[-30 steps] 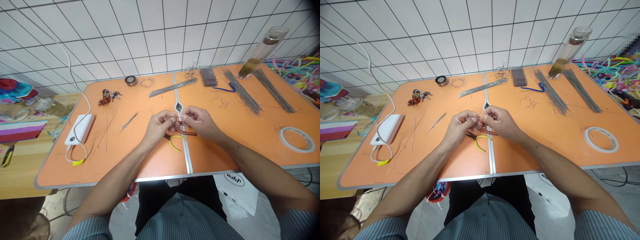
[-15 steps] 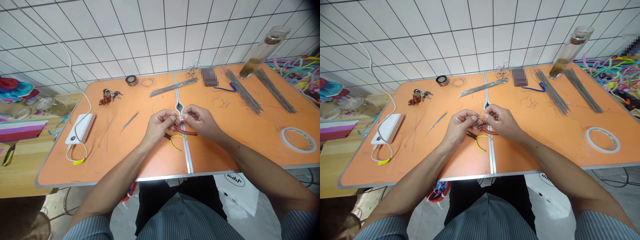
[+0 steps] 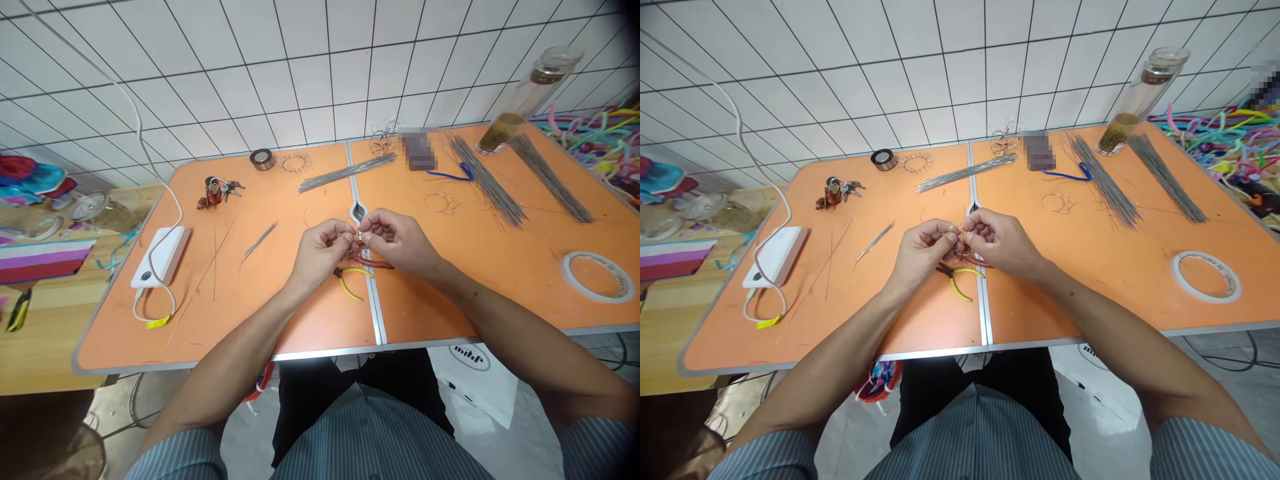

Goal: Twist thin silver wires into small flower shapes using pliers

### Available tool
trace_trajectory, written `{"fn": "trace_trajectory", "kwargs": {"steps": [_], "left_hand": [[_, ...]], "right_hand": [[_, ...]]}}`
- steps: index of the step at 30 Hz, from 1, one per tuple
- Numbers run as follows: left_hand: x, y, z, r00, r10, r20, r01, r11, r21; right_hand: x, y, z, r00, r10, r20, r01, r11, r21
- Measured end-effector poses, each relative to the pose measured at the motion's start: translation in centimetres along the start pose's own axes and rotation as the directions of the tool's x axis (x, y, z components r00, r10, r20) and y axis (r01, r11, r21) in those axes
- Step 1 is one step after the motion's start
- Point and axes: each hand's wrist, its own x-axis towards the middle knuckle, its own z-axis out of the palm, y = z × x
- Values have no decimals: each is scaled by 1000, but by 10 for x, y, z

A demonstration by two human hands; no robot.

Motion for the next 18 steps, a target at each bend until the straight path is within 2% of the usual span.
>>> {"fn": "trace_trajectory", "kwargs": {"steps": [8, 14, 18], "left_hand": [[0, -2, -1, 997, -12, 72, 13, 1000, -13], [-1, 0, 1, 998, -17, 57, 20, 999, -50], [-1, 0, 2, 1000, 2, 3, -1, 996, -86]], "right_hand": [[1, 6, -2, 998, -64, 17, 66, 990, -123], [0, 6, 0, 999, -42, 16, 43, 998, -48], [2, 7, -1, 999, -33, -24, 32, 999, -16]]}}
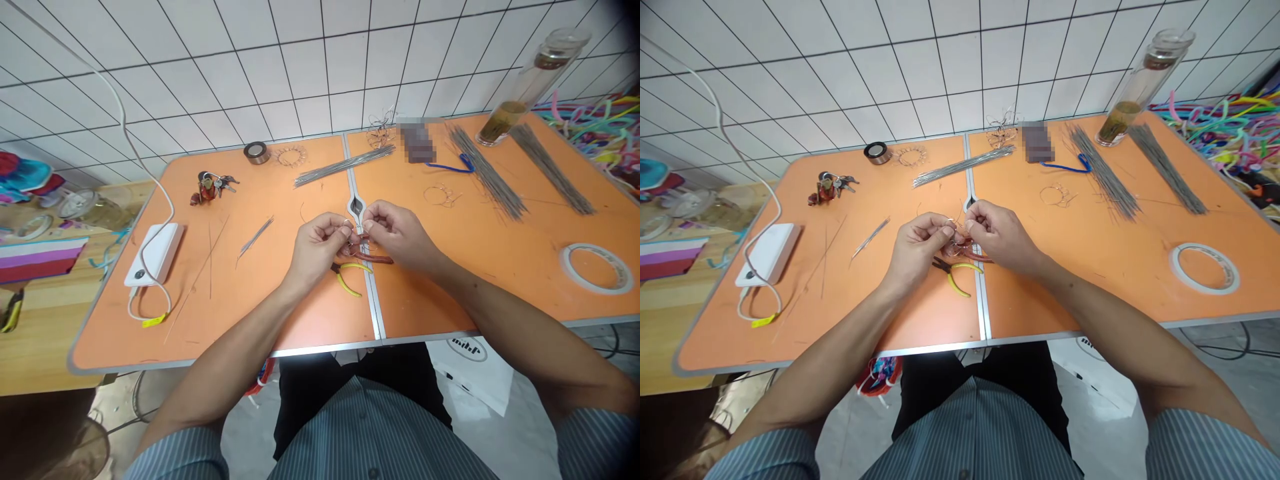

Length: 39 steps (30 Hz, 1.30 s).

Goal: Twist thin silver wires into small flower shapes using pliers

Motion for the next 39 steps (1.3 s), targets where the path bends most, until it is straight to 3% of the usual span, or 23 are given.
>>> {"fn": "trace_trajectory", "kwargs": {"steps": [5, 11, 13, 18, 21, 30, 34, 39], "left_hand": [[3, -1, -3, 1000, -12, -21, 11, 1000, -23], [4, 3, -4, 997, -8, 78, 10, 1000, -27], [4, 3, -3, 998, 3, 65, -3, 1000, -5], [4, -1, 0, 998, 56, -29, -55, 997, 61], [4, -4, 0, 995, 97, -32, -94, 992, 87], [4, -3, -3, 992, 119, -43, -115, 989, 92], [3, -2, 0, 994, 108, -25, -105, 990, 92], [1, 3, 2, 999, 43, -31, -41, 998, 55]], "right_hand": [[4, 6, -4, 999, -45, 8, 45, 999, -5], [5, 7, -4, 998, -64, 27, 62, 995, 78], [4, 5, -3, 998, -56, 35, 52, 994, 97], [-2, -3, 1, 997, -70, 21, 72, 993, -92], [-5, -4, 6, 994, -111, -2, 108, 971, -213], [-4, -3, 6, 996, -80, -47, 72, 985, -155], [-5, -2, 9, 984, -178, -15, 168, 948, -269], [-6, 6, 12, 924, -383, -14, 349, 855, -383]]}}
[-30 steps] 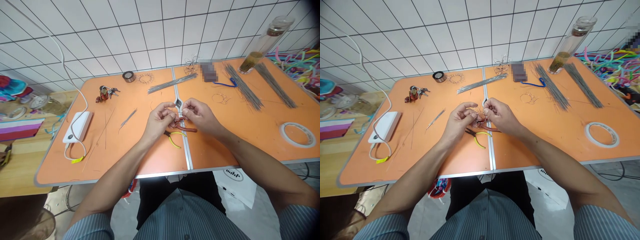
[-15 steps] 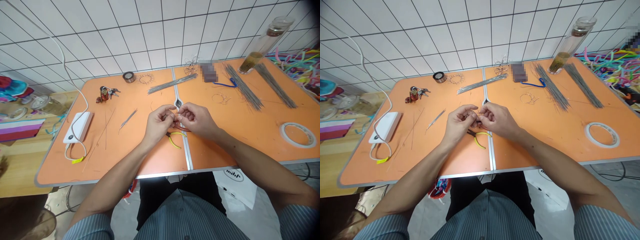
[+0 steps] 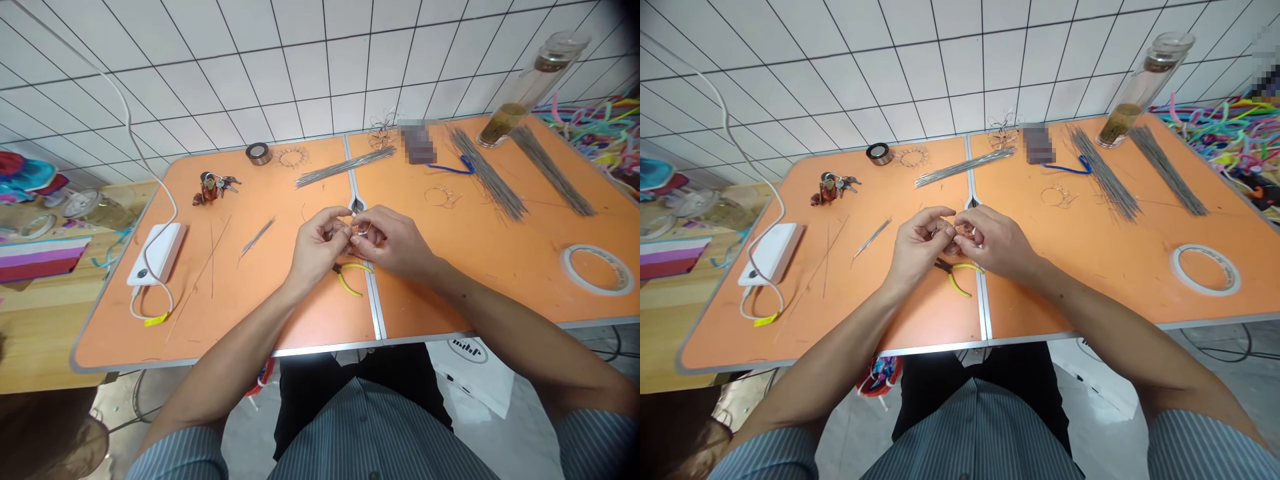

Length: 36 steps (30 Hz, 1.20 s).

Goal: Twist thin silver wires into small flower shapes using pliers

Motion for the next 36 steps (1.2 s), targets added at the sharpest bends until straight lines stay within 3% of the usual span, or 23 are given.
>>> {"fn": "trace_trajectory", "kwargs": {"steps": [3, 6, 9, 12, 27, 36], "left_hand": [[0, 1, 0, 1000, -14, -12, 14, 1000, -22], [0, 2, 0, 1000, -21, -10, 20, 999, -44], [0, 2, 0, 1000, -22, 8, 22, 998, -66], [-1, 3, 0, 1000, -22, 22, 24, 997, -70], [1, 0, -8, 993, -92, 74, 92, 996, 7], [-3, 6, -3, 995, -98, -10, 98, 995, 4]], "right_hand": [[0, 0, 0, 999, 30, -30, -29, 999, 25], [1, -2, -3, 984, 173, -44, -166, 978, 124], [3, -3, -4, 947, 321, 5, -308, 905, 293], [4, -2, -4, 921, 387, 49, -371, 832, 413], [1, -1, -4, 937, 345, 49, -338, 864, 374], [2, 4, -6, 946, 325, -20, -305, 906, 293]]}}
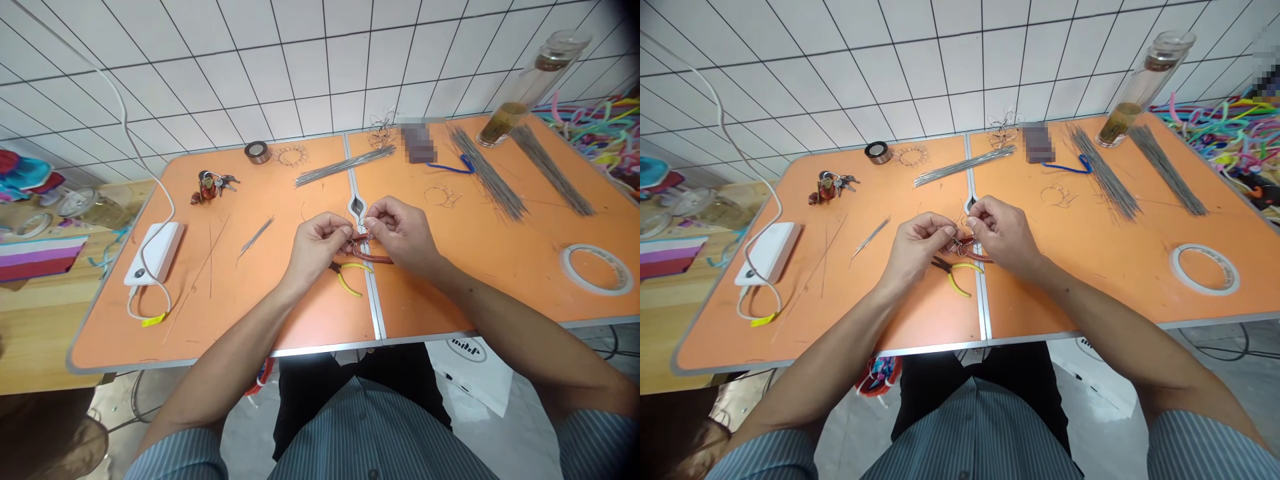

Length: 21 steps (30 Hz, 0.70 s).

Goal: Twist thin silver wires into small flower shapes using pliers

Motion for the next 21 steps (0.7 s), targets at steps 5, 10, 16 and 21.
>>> {"fn": "trace_trajectory", "kwargs": {"steps": [5, 10, 16, 21], "left_hand": [[3, -3, -2, 990, -134, 47, 139, 985, -105], [5, -4, -3, 973, -214, 85, 225, 961, -159], [3, 0, 0, 971, -212, 109, 229, 957, -180], [2, 1, 2, 963, -241, 116, 261, 944, -201]], "right_hand": [[-1, 1, 1, 999, -34, -10, 34, 998, -58], [-3, 0, 2, 967, -256, -18, 241, 930, -279], [-4, 0, 1, 932, -362, 17, 345, 871, -351], [-4, 0, 2, 916, -401, 32, 383, 845, -373]]}}
